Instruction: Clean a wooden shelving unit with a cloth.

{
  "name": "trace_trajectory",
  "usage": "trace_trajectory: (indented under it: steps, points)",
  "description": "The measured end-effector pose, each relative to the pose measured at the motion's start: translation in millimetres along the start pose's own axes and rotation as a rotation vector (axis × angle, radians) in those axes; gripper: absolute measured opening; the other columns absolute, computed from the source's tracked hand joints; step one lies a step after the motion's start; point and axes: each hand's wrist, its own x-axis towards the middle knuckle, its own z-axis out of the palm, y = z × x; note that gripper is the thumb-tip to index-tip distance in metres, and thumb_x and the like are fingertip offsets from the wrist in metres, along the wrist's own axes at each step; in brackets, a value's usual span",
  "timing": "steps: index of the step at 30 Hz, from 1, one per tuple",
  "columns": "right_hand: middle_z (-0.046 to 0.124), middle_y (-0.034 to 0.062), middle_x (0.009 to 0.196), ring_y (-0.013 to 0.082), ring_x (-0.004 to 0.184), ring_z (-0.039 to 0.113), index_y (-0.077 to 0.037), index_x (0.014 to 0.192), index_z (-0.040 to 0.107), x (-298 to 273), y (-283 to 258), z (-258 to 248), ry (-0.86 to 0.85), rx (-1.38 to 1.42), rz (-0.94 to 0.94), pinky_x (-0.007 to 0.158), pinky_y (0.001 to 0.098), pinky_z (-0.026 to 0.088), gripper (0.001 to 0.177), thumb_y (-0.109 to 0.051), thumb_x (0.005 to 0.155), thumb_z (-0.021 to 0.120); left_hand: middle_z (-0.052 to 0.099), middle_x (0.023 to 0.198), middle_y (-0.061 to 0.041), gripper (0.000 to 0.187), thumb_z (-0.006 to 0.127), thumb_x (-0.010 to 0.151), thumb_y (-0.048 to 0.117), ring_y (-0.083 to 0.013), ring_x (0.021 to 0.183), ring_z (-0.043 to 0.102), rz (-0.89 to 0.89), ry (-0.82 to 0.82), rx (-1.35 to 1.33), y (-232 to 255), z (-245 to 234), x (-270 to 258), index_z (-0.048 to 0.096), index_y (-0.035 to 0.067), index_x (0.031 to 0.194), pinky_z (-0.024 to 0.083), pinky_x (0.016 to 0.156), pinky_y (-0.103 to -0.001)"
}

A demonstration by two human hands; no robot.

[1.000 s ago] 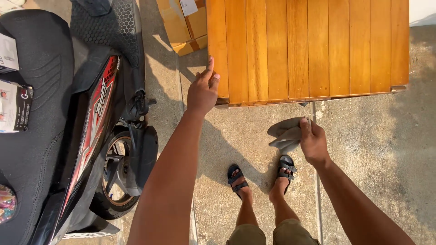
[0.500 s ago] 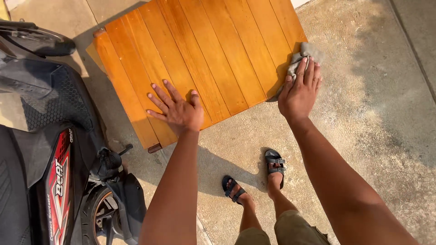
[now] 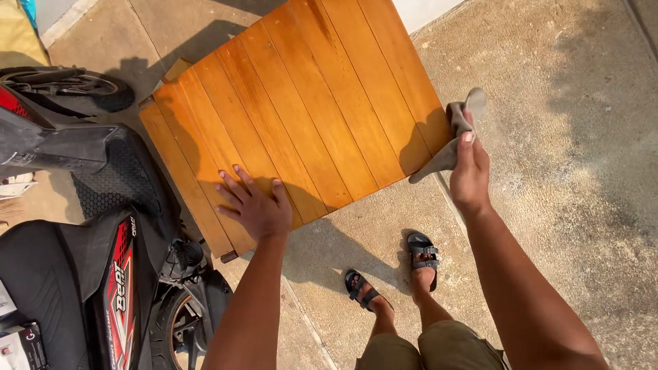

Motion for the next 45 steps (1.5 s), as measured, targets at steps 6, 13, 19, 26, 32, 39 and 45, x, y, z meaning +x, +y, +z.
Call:
trace_trajectory:
  steps: [6,13,19,26,32,39,45]
  points:
    - [0.068,0.0287,0.128,0.0383,0.120,0.066,0.012,0.148,0.048,42.3,11.2,-5.6,-0.154,-0.994,-0.510,0.099,0.0443,0.052,0.062,-0.040,0.118,0.035,0.004,0.172,-0.025,0.087,0.040,0.102,0.057,-0.0498,0.158,0.003,0.038,0.037,-0.044,-3.5,5.5,4.0,0.014,0.006,0.167,-0.001,0.118,-0.074]
    - [0.073,0.0141,0.110,0.0238,0.100,0.073,0.005,0.124,0.061,93.9,-35.2,-1.9,-0.083,-0.303,0.020,0.091,0.0357,0.062,0.052,-0.040,0.114,0.038,0.005,0.171,-0.026,0.089,0.040,0.098,0.058,-0.0495,0.156,0.002,0.013,-0.001,-0.020,-3.5,-1.8,6.6,0.015,0.004,0.165,-0.002,0.116,-0.075]
    - [0.063,0.0151,0.101,0.0199,0.085,0.059,0.005,0.137,0.053,151.5,-35.2,135.6,-0.371,-0.638,-0.386,0.077,0.0356,0.048,0.053,-0.043,0.121,0.038,0.007,0.170,-0.027,0.091,0.041,0.097,0.058,-0.0508,0.155,0.003,0.021,-0.019,-0.008,1.0,-9.2,10.7,0.017,0.001,0.163,-0.001,0.115,-0.075]
    - [0.064,0.0290,0.140,0.0456,0.134,0.060,0.001,0.149,0.054,297.9,15.2,277.4,-0.716,-1.227,-1.150,0.111,0.0444,0.050,0.044,-0.034,0.126,0.041,0.012,0.169,-0.027,0.087,0.035,0.097,0.059,-0.0507,0.155,0.009,0.015,0.016,0.011,-2.2,-6.1,8.7,0.022,0.003,0.163,0.001,0.118,-0.072]
    - [0.073,0.0223,0.105,0.0451,0.097,0.068,-0.006,0.113,0.072,331.2,23.7,299.0,-0.676,-1.668,-0.601,0.083,0.0480,0.054,0.039,-0.042,0.112,0.056,0.013,0.171,-0.026,0.088,0.032,0.099,0.062,-0.0494,0.157,0.008,-0.023,-0.028,-0.056,7.0,-18.5,15.7,0.023,0.003,0.163,0.000,0.121,-0.069]
    - [0.073,0.0115,0.093,0.0267,0.084,0.065,-0.001,0.113,0.071,341.8,9.4,280.6,-0.921,-1.033,-0.470,0.078,0.0399,0.053,0.038,-0.038,0.112,0.064,0.014,0.170,-0.025,0.091,0.034,0.096,0.063,-0.0488,0.157,0.007,-0.057,-0.028,-0.066,12.2,-15.5,20.9,0.023,0.003,0.162,-0.001,0.121,-0.068]
    - [0.074,0.0022,0.098,0.0149,0.091,0.066,-0.002,0.116,0.069,331.4,7.3,245.9,-0.638,-0.381,0.136,0.082,0.0307,0.057,0.042,-0.042,0.105,0.062,0.014,0.169,-0.026,0.090,0.039,0.093,0.059,-0.0482,0.157,0.006,-0.078,-0.046,-0.068,13.9,-19.4,25.4,0.024,0.002,0.161,-0.003,0.120,-0.069]
